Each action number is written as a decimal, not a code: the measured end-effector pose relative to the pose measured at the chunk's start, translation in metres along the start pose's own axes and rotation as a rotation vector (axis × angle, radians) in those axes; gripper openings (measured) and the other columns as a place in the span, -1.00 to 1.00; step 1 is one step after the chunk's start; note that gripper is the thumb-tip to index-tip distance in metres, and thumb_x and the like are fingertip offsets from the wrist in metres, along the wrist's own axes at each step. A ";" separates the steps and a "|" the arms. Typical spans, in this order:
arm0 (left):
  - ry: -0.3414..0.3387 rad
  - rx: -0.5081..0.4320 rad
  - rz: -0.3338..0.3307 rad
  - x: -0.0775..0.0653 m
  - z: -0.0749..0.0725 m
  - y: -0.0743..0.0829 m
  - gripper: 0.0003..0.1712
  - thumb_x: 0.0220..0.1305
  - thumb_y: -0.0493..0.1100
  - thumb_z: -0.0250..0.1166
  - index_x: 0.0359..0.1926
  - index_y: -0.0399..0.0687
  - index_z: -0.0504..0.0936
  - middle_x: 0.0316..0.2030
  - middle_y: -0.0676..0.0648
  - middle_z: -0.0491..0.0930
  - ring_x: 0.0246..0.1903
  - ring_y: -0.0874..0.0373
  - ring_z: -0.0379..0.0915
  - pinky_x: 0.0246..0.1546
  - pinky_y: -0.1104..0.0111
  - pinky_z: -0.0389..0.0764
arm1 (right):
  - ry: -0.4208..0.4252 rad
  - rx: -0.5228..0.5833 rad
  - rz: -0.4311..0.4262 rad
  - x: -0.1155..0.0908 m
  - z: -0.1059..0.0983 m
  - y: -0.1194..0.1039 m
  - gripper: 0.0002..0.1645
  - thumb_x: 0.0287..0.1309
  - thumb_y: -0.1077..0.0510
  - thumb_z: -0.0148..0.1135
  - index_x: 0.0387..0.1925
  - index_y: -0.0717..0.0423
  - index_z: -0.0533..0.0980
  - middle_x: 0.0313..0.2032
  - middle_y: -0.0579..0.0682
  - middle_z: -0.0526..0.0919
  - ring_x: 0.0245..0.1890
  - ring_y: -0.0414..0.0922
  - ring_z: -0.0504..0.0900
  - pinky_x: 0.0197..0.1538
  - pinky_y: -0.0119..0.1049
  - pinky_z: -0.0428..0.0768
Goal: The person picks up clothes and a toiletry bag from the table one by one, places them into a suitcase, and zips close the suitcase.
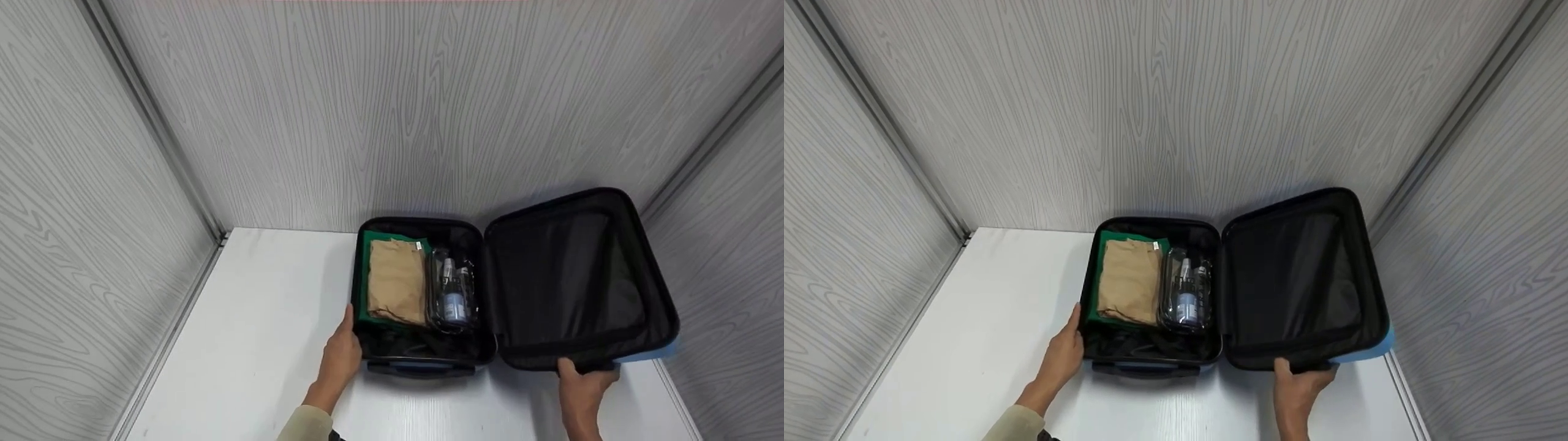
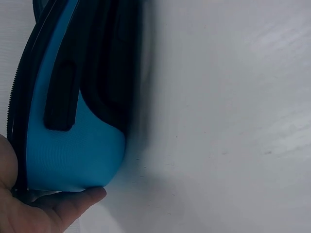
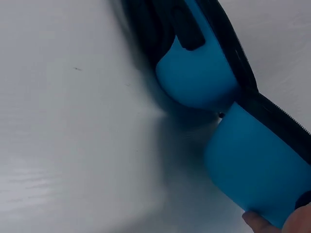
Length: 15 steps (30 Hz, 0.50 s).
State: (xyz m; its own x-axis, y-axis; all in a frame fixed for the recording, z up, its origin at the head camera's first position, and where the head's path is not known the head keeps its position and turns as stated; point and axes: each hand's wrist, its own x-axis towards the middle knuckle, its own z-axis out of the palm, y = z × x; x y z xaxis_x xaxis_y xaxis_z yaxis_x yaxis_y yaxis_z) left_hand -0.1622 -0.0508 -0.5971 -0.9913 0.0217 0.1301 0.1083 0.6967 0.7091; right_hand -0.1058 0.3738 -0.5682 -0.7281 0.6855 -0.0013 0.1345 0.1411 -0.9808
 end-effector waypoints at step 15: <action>0.022 0.003 0.004 0.000 0.001 -0.001 -0.26 0.52 -0.46 0.03 0.64 -0.29 0.10 0.37 -0.44 0.48 -0.36 0.00 0.57 -0.25 0.10 0.61 | 0.067 -0.017 -0.363 -0.013 0.014 -0.037 0.41 0.06 0.38 0.49 0.66 -0.24 -0.21 0.37 -0.05 0.18 0.23 -0.21 0.27 0.24 -0.40 0.26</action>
State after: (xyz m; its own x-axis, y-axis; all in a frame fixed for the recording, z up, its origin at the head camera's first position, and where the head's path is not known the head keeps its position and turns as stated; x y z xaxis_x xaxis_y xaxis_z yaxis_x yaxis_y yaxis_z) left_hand -0.1624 -0.0509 -0.5989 -0.9889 0.0091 0.1480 0.1122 0.6988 0.7065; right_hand -0.1105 0.3500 -0.5343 -0.6853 0.6336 0.3591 -0.1124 0.3951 -0.9117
